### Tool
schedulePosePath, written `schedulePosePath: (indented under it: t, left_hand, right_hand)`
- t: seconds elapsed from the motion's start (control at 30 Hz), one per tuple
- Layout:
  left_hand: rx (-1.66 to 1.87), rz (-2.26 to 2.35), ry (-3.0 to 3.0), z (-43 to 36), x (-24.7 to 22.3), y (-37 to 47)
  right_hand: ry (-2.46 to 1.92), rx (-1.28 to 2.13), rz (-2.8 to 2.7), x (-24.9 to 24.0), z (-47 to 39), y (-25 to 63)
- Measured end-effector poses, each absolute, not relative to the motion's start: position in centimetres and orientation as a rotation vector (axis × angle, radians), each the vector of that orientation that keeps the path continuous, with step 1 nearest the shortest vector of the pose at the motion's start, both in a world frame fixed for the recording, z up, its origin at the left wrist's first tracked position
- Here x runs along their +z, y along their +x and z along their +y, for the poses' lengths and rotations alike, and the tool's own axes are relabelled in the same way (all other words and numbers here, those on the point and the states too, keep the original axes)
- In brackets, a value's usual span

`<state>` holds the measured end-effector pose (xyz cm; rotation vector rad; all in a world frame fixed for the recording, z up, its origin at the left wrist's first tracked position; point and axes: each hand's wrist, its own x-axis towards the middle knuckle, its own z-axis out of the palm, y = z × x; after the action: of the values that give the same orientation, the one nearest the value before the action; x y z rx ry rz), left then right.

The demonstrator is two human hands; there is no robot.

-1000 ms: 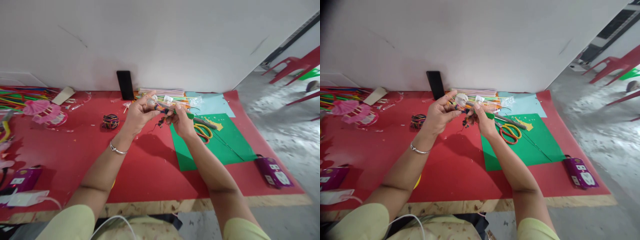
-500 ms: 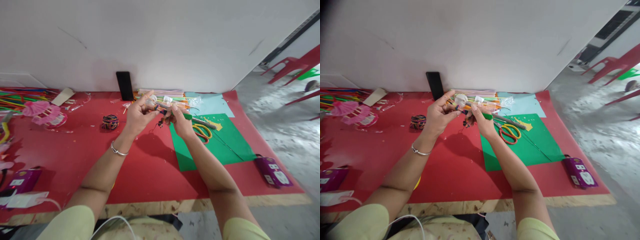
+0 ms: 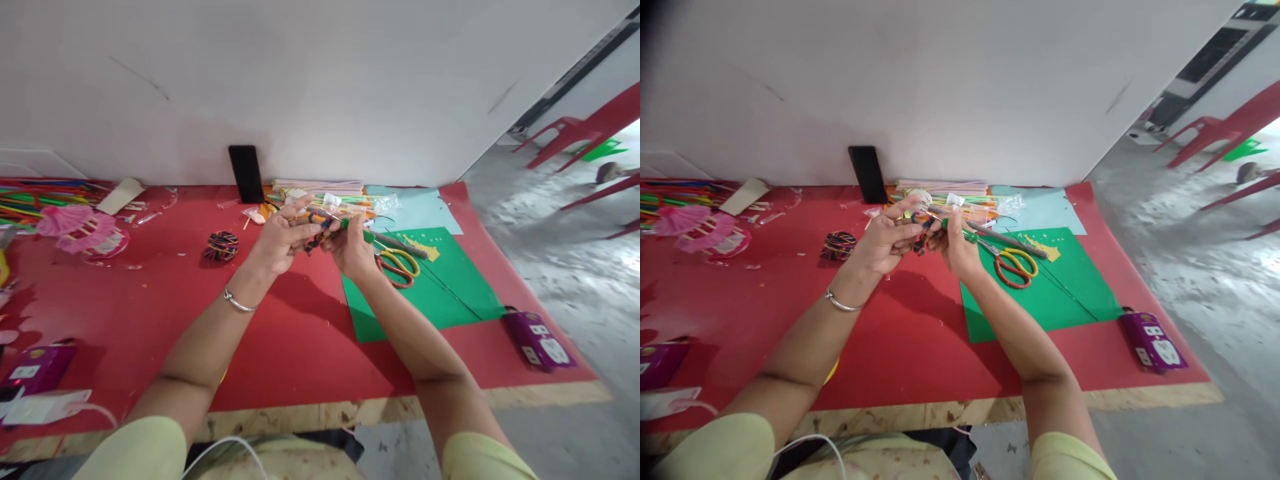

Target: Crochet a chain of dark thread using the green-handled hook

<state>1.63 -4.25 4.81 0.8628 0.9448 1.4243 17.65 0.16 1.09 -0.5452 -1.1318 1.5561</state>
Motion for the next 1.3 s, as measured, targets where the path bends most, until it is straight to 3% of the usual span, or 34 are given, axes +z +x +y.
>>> schedulePosePath:
  t: [0.2,0.57,1.1,1.3]
  left_hand:
    - [1.361,0.94,0.895,-4.4,5.5,0.8]
    - [1.205,0.949,1.076,-4.2,5.0,-0.5]
    - [1.149,0.946,1.014,-4.2,5.4,-0.7]
    - [1.28,1.016,1.012,-3.9,4.8,-0.8]
  right_hand:
    - [-0.525,1.991,-1.12,1.3,1.9,18.9]
    - [-0.417,2.063,-1.35,0.1,3.4,20.4]
    - [-0.422,1.732,-1.629,1.9,2.9,21.9]
    - [-0.439,1.197,-1.946,3.9,1.6,22.3]
